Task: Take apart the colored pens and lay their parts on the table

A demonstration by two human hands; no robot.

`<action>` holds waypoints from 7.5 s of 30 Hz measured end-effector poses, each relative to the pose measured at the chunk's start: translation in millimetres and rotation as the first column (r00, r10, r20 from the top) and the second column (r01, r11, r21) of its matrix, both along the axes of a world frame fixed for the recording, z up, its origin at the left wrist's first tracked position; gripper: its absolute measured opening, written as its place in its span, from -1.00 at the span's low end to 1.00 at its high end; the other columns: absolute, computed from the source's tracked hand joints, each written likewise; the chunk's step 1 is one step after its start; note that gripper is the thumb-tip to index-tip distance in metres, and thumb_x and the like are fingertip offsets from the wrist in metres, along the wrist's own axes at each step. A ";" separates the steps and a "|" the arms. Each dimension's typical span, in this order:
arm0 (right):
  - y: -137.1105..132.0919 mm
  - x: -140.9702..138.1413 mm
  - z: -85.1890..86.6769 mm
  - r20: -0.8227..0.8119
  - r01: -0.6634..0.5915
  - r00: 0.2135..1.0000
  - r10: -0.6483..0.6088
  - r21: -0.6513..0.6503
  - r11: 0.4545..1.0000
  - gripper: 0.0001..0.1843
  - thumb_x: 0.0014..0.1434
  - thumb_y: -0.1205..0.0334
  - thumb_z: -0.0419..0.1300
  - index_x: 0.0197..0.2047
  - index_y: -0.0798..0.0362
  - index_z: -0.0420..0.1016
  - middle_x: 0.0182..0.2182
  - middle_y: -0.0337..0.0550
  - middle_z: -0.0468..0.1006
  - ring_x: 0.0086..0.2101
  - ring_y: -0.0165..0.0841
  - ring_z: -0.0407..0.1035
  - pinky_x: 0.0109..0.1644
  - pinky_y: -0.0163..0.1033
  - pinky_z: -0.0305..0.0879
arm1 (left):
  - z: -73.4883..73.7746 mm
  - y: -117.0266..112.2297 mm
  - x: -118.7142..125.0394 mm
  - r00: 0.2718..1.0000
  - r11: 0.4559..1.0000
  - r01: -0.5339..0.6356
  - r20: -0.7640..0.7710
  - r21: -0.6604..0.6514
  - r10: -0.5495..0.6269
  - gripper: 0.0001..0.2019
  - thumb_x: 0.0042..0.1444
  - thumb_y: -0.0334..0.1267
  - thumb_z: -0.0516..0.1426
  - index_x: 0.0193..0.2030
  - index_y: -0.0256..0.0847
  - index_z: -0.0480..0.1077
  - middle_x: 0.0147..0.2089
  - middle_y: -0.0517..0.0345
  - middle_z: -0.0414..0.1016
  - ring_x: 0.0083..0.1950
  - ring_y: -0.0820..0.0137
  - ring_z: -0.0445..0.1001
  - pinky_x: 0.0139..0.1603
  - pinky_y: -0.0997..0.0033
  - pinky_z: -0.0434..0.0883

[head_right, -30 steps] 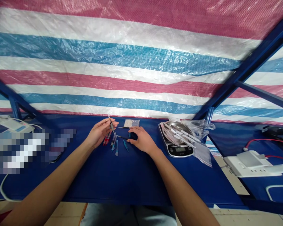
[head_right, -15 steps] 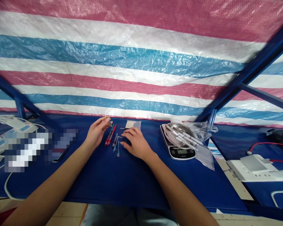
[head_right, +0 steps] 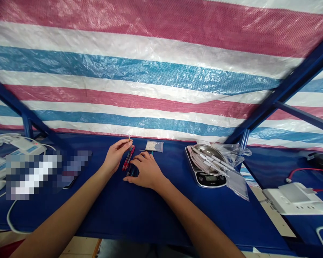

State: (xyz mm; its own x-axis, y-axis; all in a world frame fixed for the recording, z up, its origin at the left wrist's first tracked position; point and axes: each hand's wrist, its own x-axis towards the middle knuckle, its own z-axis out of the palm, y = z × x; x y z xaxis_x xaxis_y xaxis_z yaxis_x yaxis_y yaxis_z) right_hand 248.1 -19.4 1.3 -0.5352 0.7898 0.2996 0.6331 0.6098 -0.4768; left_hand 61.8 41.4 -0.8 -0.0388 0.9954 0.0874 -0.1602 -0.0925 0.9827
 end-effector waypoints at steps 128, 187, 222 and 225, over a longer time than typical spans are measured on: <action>9.3 69.1 10.7 -0.451 -0.068 0.876 -0.170 -0.464 0.883 -0.57 0.33 -0.23 0.35 -0.21 0.01 0.59 -0.38 -0.21 0.61 -0.38 -0.33 0.45 -0.27 -0.25 0.32 | -7.0 -20.7 11.0 0.747 0.801 0.501 -0.631 0.328 -0.209 -0.81 0.30 -0.20 0.34 0.03 -0.08 0.66 0.00 0.08 0.75 -0.03 0.24 0.75 0.06 0.32 0.65; -4.2 49.4 4.0 -0.399 0.152 0.872 -0.282 -0.327 0.933 -0.54 0.56 -0.15 0.03 0.06 -0.01 0.62 -0.52 -0.28 0.52 -0.46 -0.30 0.47 -0.26 -0.24 0.33 | 6.5 8.4 -28.6 0.860 0.994 0.104 -0.504 0.022 -0.079 -0.32 0.32 -0.01 0.25 0.51 -0.13 0.25 -0.05 0.02 0.74 -0.39 0.32 0.63 -0.29 0.31 0.51; 5.9 69.3 -5.7 0.275 0.159 0.939 -0.208 0.188 0.969 -0.82 0.51 0.41 0.04 -0.09 0.13 0.47 -0.07 0.16 0.52 -0.08 -0.06 0.37 0.10 0.04 0.39 | 16.0 -17.3 -8.9 0.331 0.758 0.617 -0.944 0.210 -0.008 -0.77 0.35 -0.12 0.24 0.06 -0.12 0.60 -0.24 0.07 0.64 -0.11 0.15 0.50 0.04 0.12 0.44; 8.3 72.3 -4.5 0.145 0.171 0.973 -0.182 0.083 0.982 -0.83 0.50 0.43 0.01 -0.09 0.08 0.40 -0.14 0.06 0.54 -0.15 -0.13 0.39 0.02 -0.05 0.38 | 13.8 -19.4 -8.4 0.298 0.770 0.624 -0.951 0.131 -0.079 -0.66 0.29 -0.11 0.27 0.16 -0.11 0.58 -0.24 0.08 0.64 -0.08 0.12 0.51 0.04 0.11 0.43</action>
State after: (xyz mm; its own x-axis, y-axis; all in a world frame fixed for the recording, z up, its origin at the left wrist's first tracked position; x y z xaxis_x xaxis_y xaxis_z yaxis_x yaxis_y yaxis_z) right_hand 320.4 -11.1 -3.3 -0.4327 0.8559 0.2831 0.7953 0.5103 -0.3273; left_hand 53.4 22.0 13.0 0.6729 0.7145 0.1916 0.6045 -0.6804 0.4143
